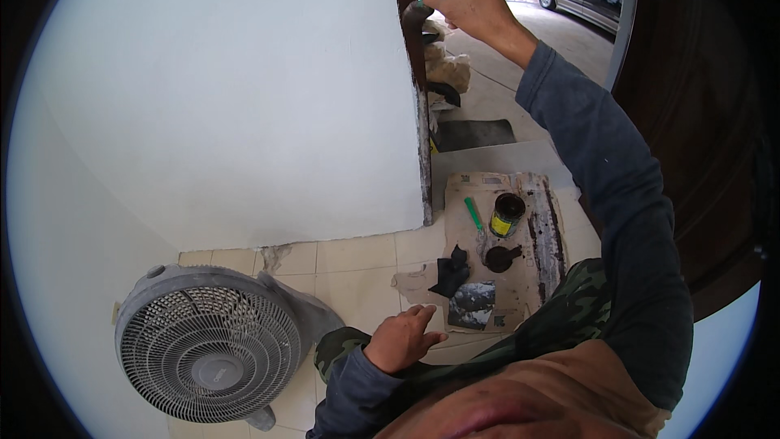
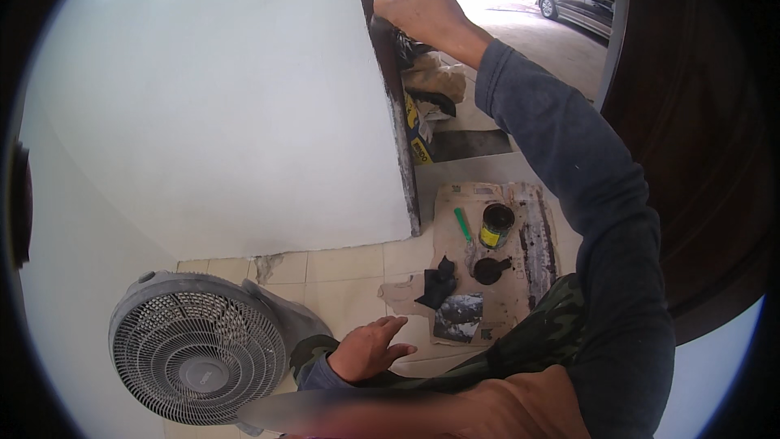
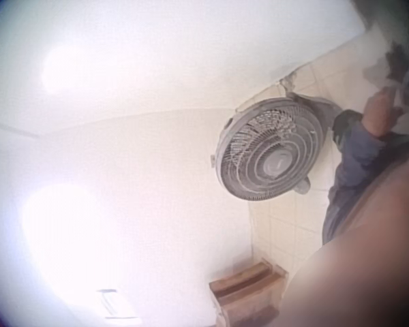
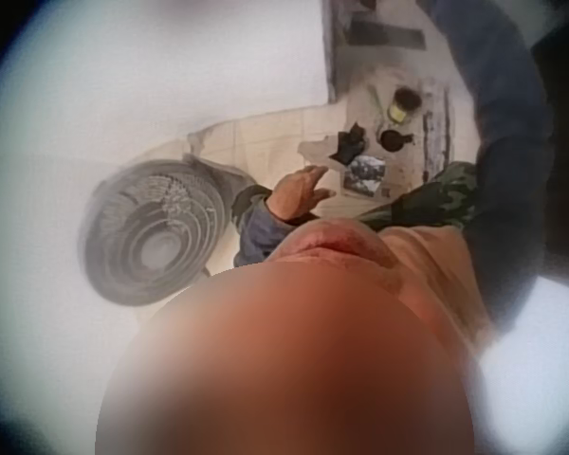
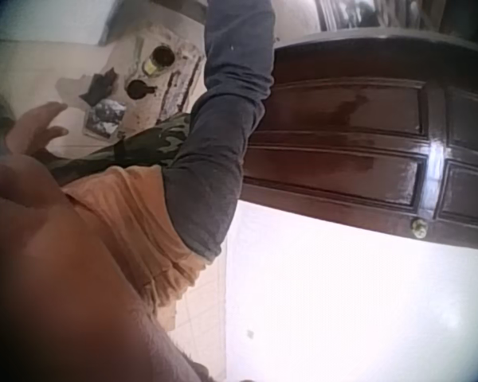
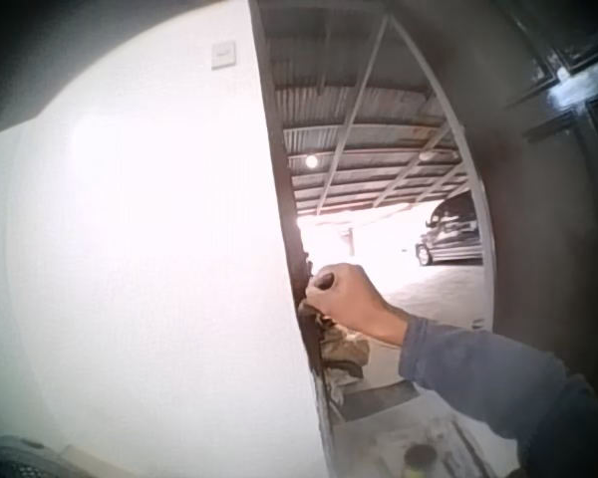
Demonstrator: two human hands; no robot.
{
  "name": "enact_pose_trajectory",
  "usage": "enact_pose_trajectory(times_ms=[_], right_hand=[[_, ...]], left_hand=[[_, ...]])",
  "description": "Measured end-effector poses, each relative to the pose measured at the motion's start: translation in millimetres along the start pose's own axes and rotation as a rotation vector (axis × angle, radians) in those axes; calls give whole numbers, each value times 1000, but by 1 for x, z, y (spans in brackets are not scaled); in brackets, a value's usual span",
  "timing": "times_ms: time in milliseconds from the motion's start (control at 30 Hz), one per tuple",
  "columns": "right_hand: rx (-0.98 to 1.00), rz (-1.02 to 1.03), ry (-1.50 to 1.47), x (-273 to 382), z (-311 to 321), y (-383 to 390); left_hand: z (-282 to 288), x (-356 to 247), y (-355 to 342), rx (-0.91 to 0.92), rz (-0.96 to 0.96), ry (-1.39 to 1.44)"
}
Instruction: The person paints a vertical door frame with a brush, repeatedly dipping the brush into a paint can and applying dark paint to the frame. The person occasionally wipes the frame with a cloth while continuing to paint.
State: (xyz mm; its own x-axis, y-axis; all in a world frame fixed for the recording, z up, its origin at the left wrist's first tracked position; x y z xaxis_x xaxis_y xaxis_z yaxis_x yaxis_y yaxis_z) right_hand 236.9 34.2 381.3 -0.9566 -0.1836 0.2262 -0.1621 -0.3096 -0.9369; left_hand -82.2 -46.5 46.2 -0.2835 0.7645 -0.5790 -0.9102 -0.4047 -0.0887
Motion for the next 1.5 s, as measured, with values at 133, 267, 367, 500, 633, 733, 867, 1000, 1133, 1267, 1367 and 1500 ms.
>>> enact_pose_trajectory(times_ms=[133,267,367,500,633,733,867,1000,1133,1267,1367,1500], right_hand=[[6,-9,28,-1,2,-3],[-27,23,39,2,4,-6],[-9,-4,49,3,6,-7],[-31,-69,-23,3,8,-7],[-76,-4,-21,1,7,-14],[-81,19,-6,-3,4,-18],[-140,114,7,2,6,-22],[-48,-24,-36,6,10,-26],[-27,-124,-263,15,15,-26],[-51,-76,-246,19,16,-29],[-38,-94,-281,16,15,-32],[-77,-37,-260,16,16,-35]], left_hand=[[-1,0,0,-11,-10,14],[-2,0,0,-8,-7,6],[-2,0,0,-10,-12,12],[-2,0,0,-1,-4,14],[-1,0,0,-7,-12,13],[-1,0,0,-9,-16,17],[-1,0,1,-11,-18,15],[-1,0,1,1,-2,8],[-1,0,1,-5,-12,5],[-2,1,1,-12,-20,3],[-1,0,2,-15,-18,-1],[-1,0,2,-11,-11,0]])
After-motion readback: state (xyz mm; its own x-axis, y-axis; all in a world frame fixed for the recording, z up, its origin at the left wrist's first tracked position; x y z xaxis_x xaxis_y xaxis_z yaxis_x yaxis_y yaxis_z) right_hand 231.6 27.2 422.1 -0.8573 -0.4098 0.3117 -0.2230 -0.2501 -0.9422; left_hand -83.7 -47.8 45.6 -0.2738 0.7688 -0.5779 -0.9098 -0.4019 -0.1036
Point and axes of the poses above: each hand's wrist, its own y-axis away from the middle knuckle, its own z-axis out of the back of the hand, x = y × z, the point moved 5 cm from there along -y, towards the middle knuckle, and after that the axes turned 10 degrees about -x, right-handed, at the moved point
